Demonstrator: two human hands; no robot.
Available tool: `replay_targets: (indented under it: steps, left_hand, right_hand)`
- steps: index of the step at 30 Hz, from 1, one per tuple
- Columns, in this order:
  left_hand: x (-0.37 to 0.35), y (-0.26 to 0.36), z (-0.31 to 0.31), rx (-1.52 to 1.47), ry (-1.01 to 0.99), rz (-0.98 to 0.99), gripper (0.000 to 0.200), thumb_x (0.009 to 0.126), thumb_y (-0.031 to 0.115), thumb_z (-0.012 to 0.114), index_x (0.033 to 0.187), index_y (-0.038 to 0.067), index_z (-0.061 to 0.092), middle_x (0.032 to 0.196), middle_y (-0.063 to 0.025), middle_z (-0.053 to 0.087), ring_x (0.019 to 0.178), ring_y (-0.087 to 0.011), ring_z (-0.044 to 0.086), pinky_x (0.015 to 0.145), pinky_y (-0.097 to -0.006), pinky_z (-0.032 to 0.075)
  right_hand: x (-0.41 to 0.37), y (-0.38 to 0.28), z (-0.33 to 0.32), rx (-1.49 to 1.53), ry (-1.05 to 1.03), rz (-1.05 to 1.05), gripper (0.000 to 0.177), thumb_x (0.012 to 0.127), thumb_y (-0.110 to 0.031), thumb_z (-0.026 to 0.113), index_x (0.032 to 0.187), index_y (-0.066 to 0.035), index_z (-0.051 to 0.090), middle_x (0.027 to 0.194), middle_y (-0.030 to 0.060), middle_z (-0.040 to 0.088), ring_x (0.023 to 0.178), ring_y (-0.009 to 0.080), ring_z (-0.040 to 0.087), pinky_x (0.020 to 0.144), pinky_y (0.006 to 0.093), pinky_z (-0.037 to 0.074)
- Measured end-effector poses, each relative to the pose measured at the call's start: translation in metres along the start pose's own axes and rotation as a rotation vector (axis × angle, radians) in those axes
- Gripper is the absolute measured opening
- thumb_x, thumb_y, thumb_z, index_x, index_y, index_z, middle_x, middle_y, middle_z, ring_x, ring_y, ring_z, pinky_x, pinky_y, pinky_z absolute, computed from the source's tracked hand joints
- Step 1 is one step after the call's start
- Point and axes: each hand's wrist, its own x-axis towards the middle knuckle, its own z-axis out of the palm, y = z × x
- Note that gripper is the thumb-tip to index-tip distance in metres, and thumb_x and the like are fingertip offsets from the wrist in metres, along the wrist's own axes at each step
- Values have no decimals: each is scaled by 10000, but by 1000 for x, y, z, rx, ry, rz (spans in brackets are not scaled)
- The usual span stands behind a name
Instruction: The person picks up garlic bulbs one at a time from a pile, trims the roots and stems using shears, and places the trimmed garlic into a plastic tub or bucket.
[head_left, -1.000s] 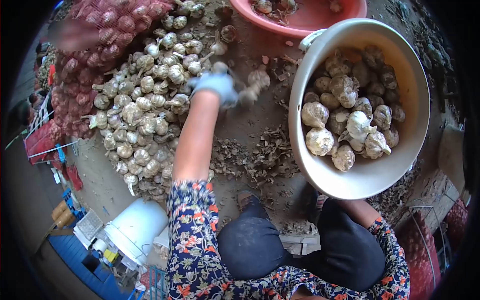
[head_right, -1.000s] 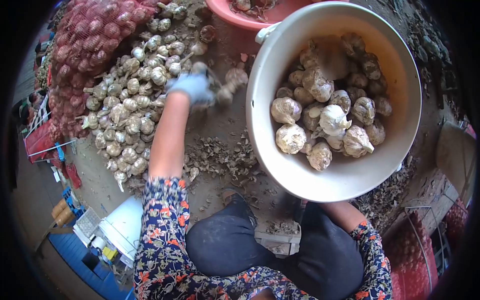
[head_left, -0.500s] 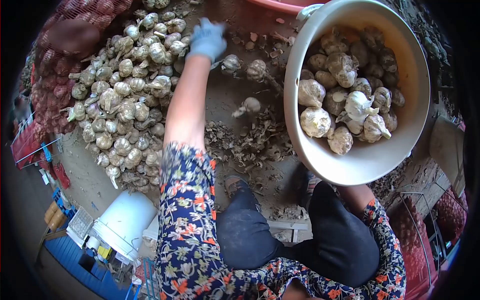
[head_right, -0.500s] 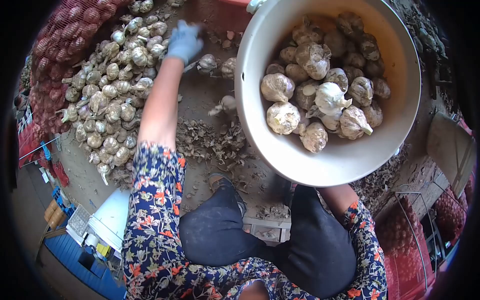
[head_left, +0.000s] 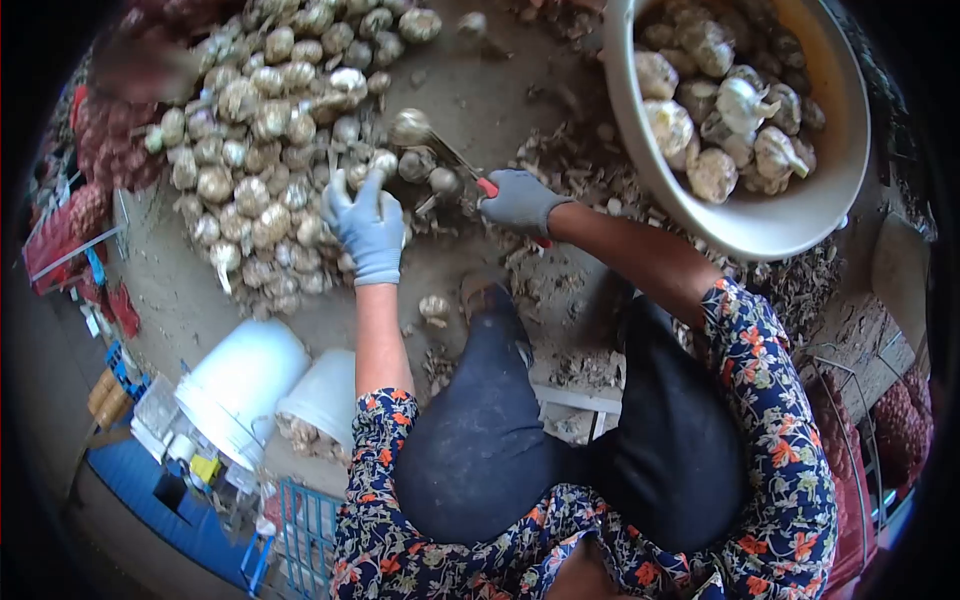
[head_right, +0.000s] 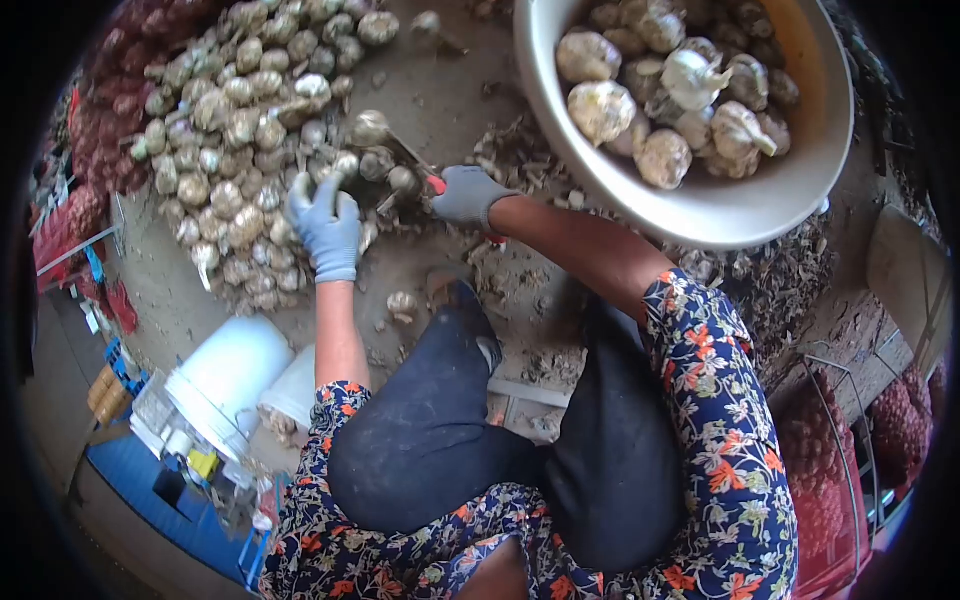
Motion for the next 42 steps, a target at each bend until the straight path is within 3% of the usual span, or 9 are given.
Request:
replay_targets:
  steps: [10, 14, 16, 20, 22, 28, 34, 37, 42]
  left_hand:
    - [-210, 23, -5, -878, -379, -1315, 718, 783, 350, 725, 1303, -12, 388, 1204, -183, 491, 999, -297, 554, 874, -405, 464]
    - [-197, 5, 36, -991, -399, -1233, 765, 772, 341, 728, 1341, -16, 362, 1233, -211, 494, 1052, -284, 547, 869, -396, 472]
    - [-188, -12, 27, -248, -456, -154, 783, 745, 335, 727, 1347, -14, 369, 1072, -175, 592, 734, -166, 608, 680, -311, 522]
    - [-108, -2, -32, -551, -548, -656, 480, 795, 187, 666, 1230, 30, 538, 1149, -194, 594, 903, -301, 635, 796, -386, 501]
    - [-106, -27, -1, -198, -189, -255, 414, 795, 113, 622, 1197, 54, 542, 1135, -209, 570, 864, -352, 633, 747, -419, 513]
    - [-88, -1, 24, 25, -609, -455, 466, 796, 141, 579, 1249, 151, 470, 1163, -232, 486, 904, -435, 605, 748, -492, 507]
    - [-165, -35, 24, -414, -272, -152, 371, 746, 99, 586, 1113, 145, 616, 1039, -181, 585, 860, -352, 613, 769, -426, 507]
    - [-152, -42, -5, -896, -10, -835, 297, 836, 191, 618, 1103, 62, 589, 751, -96, 648, 661, -224, 639, 662, -335, 516]
    - [-95, -98, 12, -212, -208, -920, 569, 709, 425, 745, 1064, 5, 596, 991, -248, 658, 948, -373, 630, 831, -446, 482]
  right_hand:
    - [-97, 32, 18, 219, 12, 169, 348, 830, -293, 586, 1024, -11, 525, 954, 245, 619, 969, 396, 598, 840, 444, 459]
    - [-120, 54, 63, 252, -31, 132, 387, 824, -312, 609, 1064, -21, 524, 987, 254, 612, 979, 419, 579, 849, 436, 451]
    - [-127, 63, 66, 225, -72, 140, 400, 817, -318, 620, 1059, -18, 515, 985, 254, 609, 975, 422, 573, 842, 441, 449]
    - [-134, 68, 65, 118, -120, 209, 432, 797, -331, 640, 1069, -21, 508, 1002, 258, 606, 996, 431, 565, 853, 442, 447]
    - [-137, 74, 73, 100, -142, 190, 430, 790, -329, 648, 1061, -24, 511, 1019, 258, 602, 1017, 431, 559, 862, 438, 445]
    - [-120, 90, 80, 83, -271, 147, 372, 804, -263, 643, 1052, -11, 528, 939, 151, 628, 878, 294, 610, 775, 384, 472]
    - [-129, 116, 49, 628, 322, 432, 170, 840, -185, 611, 940, -73, 532, 687, 33, 536, 604, 137, 531, 547, 304, 449]
    - [-137, 134, 35, 805, 516, 509, 169, 811, -182, 596, 902, -53, 535, 634, 68, 549, 501, 224, 554, 436, 342, 432]
    - [-150, 127, 38, 718, 477, 491, 163, 814, -178, 591, 886, -39, 546, 652, 64, 561, 523, 211, 556, 461, 327, 438]
